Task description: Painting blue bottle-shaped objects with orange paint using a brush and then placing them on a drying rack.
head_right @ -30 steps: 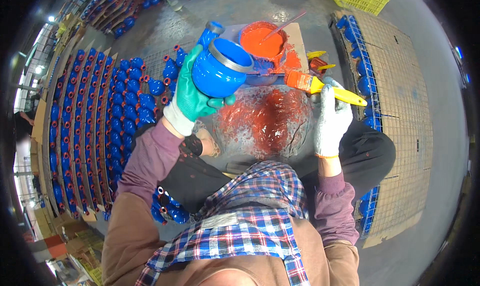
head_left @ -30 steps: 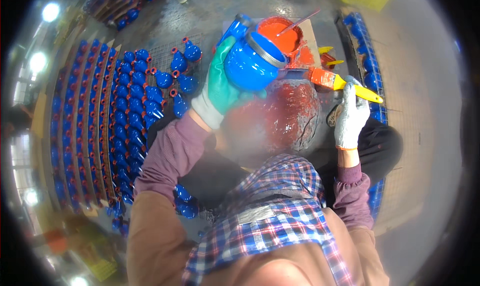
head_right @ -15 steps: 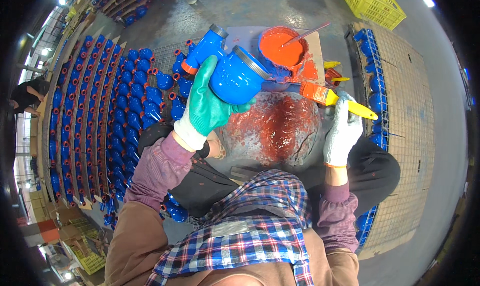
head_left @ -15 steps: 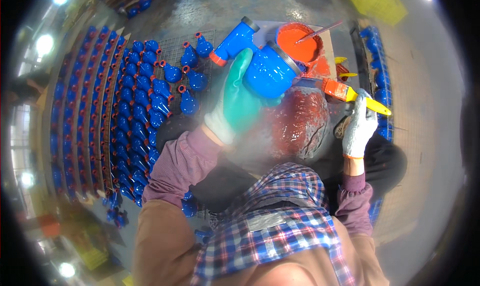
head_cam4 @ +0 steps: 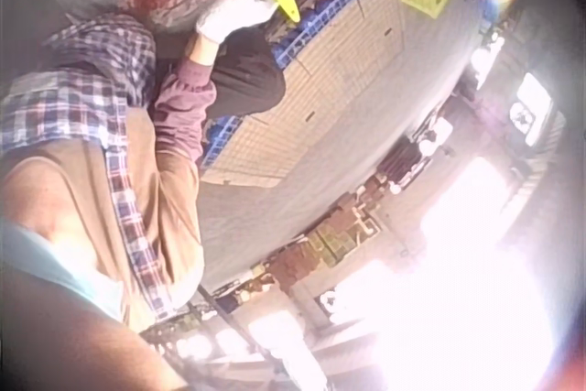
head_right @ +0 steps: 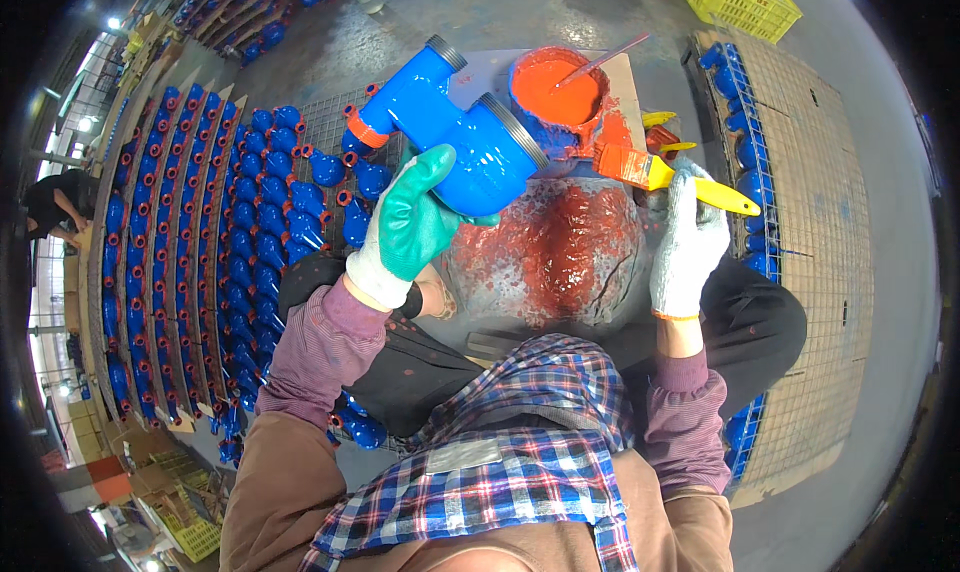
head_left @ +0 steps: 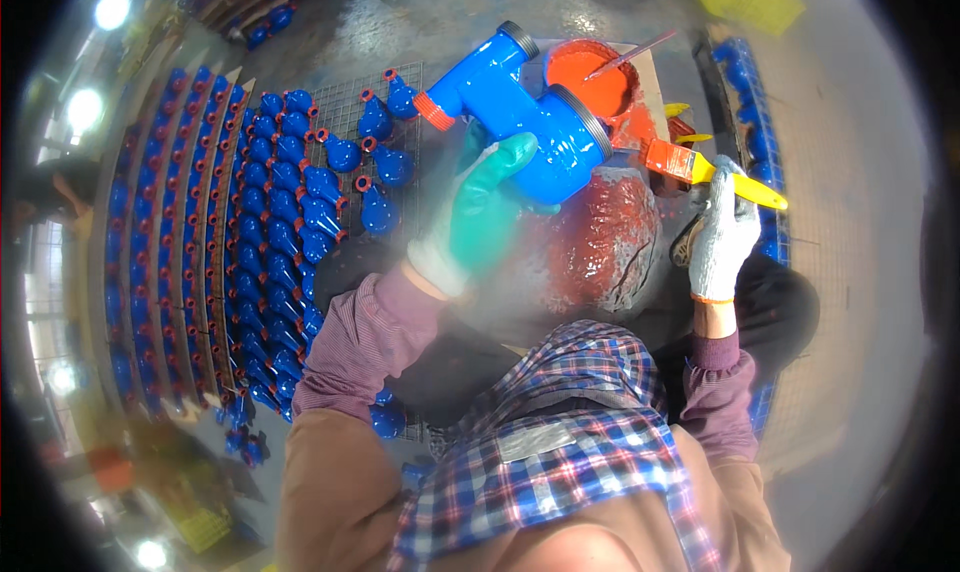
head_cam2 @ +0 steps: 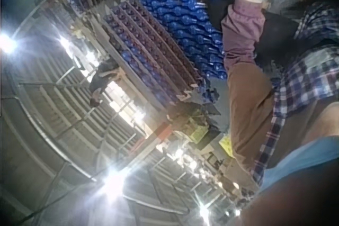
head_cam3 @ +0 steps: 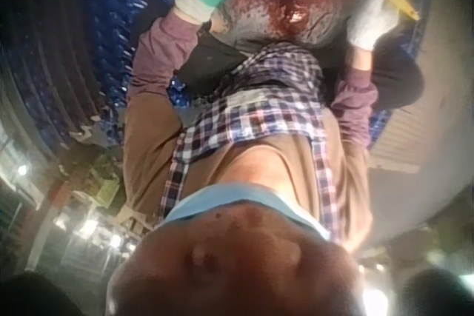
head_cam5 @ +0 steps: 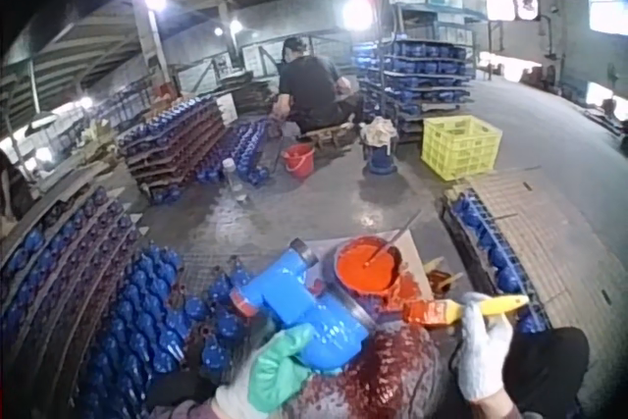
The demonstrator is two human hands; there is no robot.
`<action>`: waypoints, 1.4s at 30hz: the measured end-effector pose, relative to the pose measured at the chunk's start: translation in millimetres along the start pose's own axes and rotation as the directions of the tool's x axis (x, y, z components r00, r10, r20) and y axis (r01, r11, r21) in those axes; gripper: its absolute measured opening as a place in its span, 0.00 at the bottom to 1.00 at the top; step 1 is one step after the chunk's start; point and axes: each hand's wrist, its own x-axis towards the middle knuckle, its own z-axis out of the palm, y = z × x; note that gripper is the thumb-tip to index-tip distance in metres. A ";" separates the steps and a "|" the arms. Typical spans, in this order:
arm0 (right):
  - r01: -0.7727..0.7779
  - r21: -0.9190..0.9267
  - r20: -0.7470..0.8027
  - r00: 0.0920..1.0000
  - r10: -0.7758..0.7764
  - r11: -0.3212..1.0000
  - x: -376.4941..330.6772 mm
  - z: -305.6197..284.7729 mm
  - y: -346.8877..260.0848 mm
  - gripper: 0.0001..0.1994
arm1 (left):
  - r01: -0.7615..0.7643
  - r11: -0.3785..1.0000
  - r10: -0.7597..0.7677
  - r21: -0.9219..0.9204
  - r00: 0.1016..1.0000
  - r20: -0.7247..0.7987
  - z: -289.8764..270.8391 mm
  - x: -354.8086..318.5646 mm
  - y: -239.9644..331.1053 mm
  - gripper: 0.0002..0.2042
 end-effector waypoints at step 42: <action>0.044 -0.181 0.336 0.942 0.020 0.983 79.0 13.7 14.8 0.17 | -0.670 -0.646 0.185 0.366 0.327 0.927 -19.3 -25.2 -0.4 0.22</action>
